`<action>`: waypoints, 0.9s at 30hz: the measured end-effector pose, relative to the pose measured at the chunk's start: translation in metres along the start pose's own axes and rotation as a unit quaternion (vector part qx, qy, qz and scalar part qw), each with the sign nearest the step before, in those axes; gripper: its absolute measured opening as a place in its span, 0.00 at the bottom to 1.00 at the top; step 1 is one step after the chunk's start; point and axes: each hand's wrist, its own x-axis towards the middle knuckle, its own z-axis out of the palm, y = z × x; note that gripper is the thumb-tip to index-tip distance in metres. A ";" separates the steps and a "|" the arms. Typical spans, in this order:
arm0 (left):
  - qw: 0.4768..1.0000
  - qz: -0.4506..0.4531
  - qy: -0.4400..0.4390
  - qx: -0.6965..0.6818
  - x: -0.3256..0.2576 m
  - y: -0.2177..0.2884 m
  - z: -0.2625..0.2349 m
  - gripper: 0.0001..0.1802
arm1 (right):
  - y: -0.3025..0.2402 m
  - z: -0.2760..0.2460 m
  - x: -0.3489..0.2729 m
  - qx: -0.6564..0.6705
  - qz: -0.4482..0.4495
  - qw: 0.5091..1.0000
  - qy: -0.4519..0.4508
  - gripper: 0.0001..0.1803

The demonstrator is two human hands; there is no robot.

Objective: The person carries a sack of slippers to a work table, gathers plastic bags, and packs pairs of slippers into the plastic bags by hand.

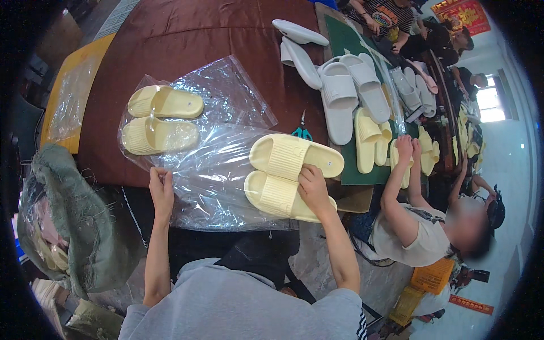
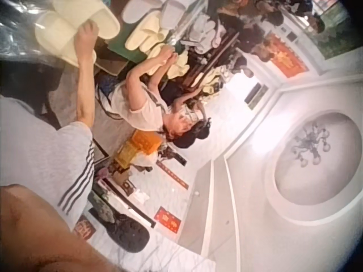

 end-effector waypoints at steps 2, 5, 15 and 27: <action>0.999 -0.032 -0.007 -0.018 0.000 0.002 0.000 0.05 | 0.003 -0.004 0.001 -0.007 0.005 1.000 -0.001 0.14; 1.000 -0.009 -0.011 -0.012 0.000 0.003 0.003 0.05 | -0.005 -0.004 0.010 -0.031 0.053 0.997 0.040 0.12; 0.998 0.014 0.013 0.054 0.027 -0.011 -0.040 0.05 | 0.072 -0.039 -0.046 -0.015 0.136 0.987 0.081 0.19; 0.985 -0.155 -0.043 -0.067 0.013 -0.005 -0.052 0.22 | 0.259 -0.178 0.086 -0.163 0.224 0.922 0.272 0.12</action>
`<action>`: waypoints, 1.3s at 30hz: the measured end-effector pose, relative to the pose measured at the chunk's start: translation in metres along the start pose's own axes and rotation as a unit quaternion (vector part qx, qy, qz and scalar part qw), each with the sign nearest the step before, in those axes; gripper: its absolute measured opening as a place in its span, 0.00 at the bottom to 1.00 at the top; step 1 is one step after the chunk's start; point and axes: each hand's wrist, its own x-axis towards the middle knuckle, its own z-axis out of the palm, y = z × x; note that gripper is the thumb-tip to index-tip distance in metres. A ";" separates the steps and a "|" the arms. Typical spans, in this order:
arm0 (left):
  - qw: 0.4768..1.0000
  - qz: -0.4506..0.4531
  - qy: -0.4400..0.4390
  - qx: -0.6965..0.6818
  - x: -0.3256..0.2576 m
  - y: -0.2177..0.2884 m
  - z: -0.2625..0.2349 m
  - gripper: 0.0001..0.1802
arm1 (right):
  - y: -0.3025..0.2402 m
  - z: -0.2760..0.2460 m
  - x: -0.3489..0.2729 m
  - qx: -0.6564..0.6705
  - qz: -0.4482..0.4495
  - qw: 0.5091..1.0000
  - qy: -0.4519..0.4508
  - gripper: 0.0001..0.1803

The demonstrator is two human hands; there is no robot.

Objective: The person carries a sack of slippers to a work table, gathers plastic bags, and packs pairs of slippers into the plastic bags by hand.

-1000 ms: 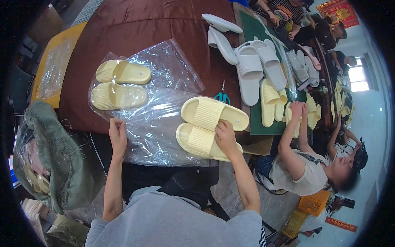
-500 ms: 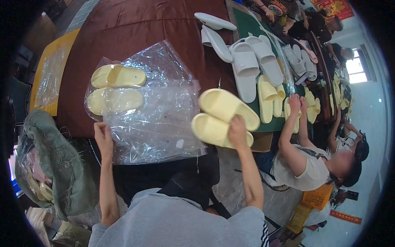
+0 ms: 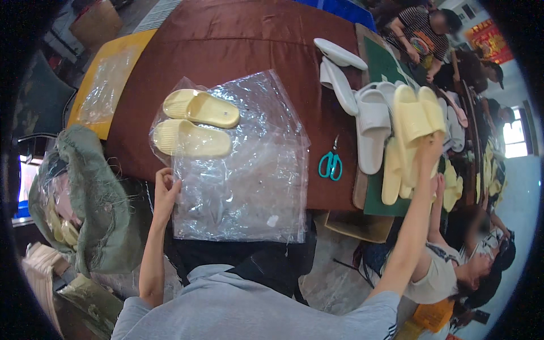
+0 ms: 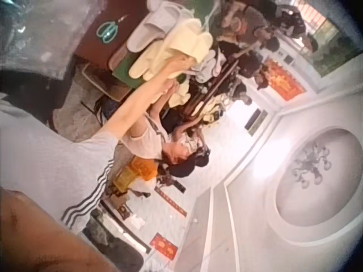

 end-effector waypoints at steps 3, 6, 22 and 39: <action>0.993 -0.067 -0.049 -0.081 -0.001 -0.002 -0.009 0.22 | 0.006 0.011 0.053 -0.070 0.056 0.996 -0.005 0.21; 0.986 -0.129 -0.080 -0.067 0.000 -0.002 -0.016 0.18 | -0.034 0.044 0.036 -0.096 -0.003 0.993 0.074 0.29; 0.985 0.130 -0.068 0.096 0.012 0.093 -0.095 0.05 | -0.313 0.182 -0.122 0.372 0.036 0.775 -0.510 0.19; 0.972 0.206 0.078 0.085 0.172 0.105 -0.215 0.10 | -0.350 0.175 -0.173 0.399 -0.010 0.825 -0.400 0.27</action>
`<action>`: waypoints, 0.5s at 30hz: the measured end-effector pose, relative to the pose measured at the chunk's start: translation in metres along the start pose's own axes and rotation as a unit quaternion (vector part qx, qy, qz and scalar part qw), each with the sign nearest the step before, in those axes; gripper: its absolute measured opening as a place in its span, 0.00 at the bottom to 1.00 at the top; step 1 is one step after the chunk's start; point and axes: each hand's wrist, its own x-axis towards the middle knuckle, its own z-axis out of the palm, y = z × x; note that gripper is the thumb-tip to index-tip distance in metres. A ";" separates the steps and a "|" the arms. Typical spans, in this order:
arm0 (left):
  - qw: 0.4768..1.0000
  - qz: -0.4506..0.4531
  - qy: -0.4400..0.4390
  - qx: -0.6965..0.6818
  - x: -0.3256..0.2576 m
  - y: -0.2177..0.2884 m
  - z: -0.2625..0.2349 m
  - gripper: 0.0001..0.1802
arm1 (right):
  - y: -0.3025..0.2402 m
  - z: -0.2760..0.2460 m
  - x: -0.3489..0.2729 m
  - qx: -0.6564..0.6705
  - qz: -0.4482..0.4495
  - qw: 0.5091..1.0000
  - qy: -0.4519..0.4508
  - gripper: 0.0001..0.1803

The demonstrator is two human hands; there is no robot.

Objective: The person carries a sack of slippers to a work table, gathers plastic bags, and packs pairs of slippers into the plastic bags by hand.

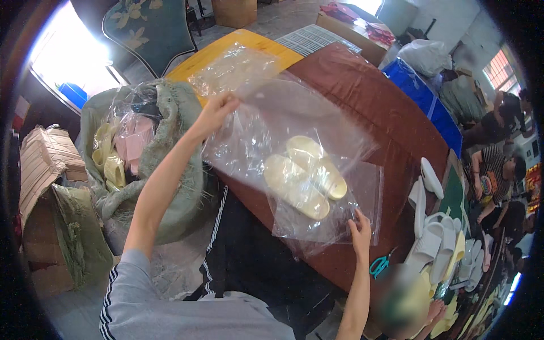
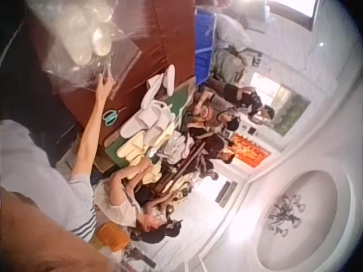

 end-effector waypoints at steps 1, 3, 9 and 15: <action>0.998 0.015 0.043 -0.034 0.024 -0.010 -0.012 0.10 | -0.005 0.004 0.002 -0.012 0.000 1.000 -0.013 0.27; 0.983 0.001 0.132 -0.124 0.068 -0.040 -0.034 0.09 | -0.019 0.014 0.005 -0.011 0.012 1.000 -0.018 0.28; 0.836 -0.170 0.354 -0.383 0.159 -0.129 -0.067 0.11 | -0.015 0.010 0.007 -0.106 0.040 0.994 0.007 0.27; 0.730 -0.291 0.504 -0.357 0.176 -0.271 -0.110 0.15 | -0.028 0.017 0.013 -0.143 0.021 0.990 0.001 0.26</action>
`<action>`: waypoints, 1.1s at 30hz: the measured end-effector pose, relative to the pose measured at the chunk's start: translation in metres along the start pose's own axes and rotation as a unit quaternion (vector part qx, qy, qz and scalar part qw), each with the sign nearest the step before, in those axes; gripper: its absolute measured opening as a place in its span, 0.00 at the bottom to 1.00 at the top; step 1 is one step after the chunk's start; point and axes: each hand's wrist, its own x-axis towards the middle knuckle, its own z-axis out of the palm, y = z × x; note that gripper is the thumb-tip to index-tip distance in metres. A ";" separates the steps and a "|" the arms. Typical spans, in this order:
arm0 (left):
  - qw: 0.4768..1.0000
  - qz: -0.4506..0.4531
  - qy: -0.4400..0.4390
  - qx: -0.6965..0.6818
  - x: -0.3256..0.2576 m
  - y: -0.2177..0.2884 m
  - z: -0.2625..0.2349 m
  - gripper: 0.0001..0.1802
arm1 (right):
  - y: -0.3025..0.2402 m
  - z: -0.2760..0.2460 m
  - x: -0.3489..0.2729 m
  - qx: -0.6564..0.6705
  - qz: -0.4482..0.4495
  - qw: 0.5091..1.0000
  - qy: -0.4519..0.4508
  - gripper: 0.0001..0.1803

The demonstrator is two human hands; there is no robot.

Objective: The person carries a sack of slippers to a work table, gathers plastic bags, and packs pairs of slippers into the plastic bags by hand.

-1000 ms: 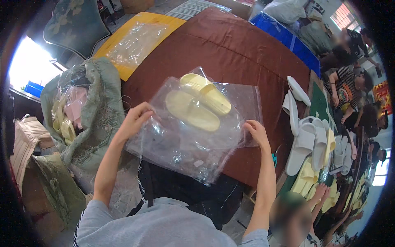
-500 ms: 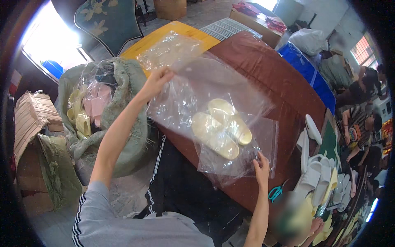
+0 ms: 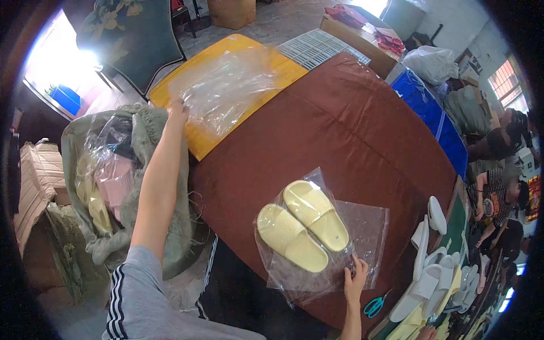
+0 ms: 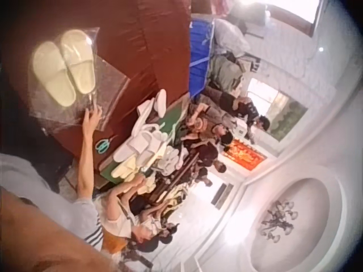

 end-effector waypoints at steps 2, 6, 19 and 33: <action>0.998 -0.013 0.059 0.017 0.024 -0.015 -0.019 0.15 | -0.018 -0.001 0.004 0.015 0.045 0.999 -0.014 0.26; 0.995 0.024 0.089 0.026 0.055 -0.057 -0.051 0.16 | -0.007 0.006 0.009 -0.030 -0.010 0.999 -0.010 0.26; 0.983 0.078 0.166 0.024 -0.012 -0.034 -0.012 0.29 | -0.006 0.012 0.015 -0.028 -0.012 0.999 -0.020 0.27; 0.661 0.522 -0.016 0.539 -0.114 -0.048 -0.026 0.38 | -0.008 0.008 0.007 -0.063 -0.013 0.998 0.008 0.26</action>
